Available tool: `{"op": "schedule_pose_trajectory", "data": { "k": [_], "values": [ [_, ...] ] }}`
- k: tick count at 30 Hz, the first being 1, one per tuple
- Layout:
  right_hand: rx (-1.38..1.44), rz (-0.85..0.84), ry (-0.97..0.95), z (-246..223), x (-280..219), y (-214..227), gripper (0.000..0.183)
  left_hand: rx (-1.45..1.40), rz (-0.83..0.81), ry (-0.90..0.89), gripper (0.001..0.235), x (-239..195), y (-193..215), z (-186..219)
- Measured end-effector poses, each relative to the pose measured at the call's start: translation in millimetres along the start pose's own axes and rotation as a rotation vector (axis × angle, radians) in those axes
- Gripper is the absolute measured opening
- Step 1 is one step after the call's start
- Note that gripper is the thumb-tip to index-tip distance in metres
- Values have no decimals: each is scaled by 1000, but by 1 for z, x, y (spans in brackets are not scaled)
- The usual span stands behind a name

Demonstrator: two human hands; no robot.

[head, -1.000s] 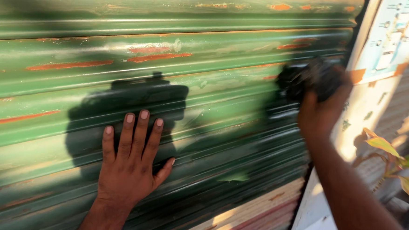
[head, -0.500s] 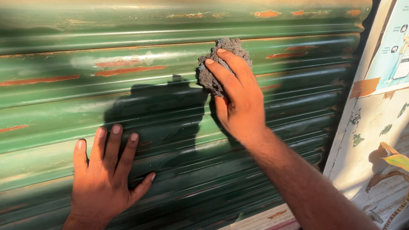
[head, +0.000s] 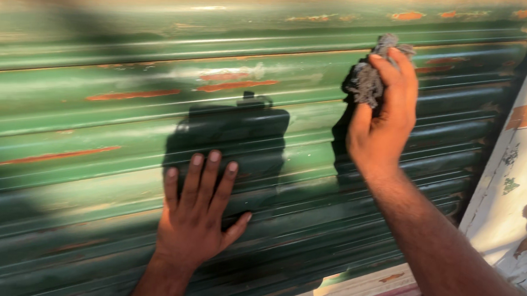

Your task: The person scrubs a green metal roller shutter with a dark cloth, moving the cloth back and forth along the horizontal slats. The person uses one hand to hold the shutter steady while the other hand scrubs the surface.

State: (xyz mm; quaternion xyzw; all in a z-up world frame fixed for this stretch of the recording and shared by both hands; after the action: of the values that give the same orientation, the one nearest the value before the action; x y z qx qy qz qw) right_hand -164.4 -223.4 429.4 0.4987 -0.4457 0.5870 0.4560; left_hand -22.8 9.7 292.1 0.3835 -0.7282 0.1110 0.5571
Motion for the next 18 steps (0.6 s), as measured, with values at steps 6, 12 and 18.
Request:
{"op": "schedule_pose_trajectory", "data": {
  "k": [6, 12, 18],
  "values": [
    [100, -51, -11, -104, -5, -71, 50, -68, -105, -2, 88, -2, 2, -5],
    [71, -48, -22, -165, -7, -126, 51, -212, -199, 0, 87, -15, 33, -39],
    [-7, 24, 21, -175, -16, -133, 40, -94, -110, 178, 90, -56, 97, -168]
  ]
}}
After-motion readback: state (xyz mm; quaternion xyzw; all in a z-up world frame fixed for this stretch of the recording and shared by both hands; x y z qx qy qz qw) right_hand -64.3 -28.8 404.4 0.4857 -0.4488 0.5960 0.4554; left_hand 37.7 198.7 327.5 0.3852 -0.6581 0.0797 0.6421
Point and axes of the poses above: each hand's wrist, its own x-axis towards the middle knuckle, its own y-axis out of the back of the hand, z = x × y, the point moved 7 cm from there along x, towards the middle knuckle, and after that the axes turned 3 degrees about x, right-handed, at the moved point
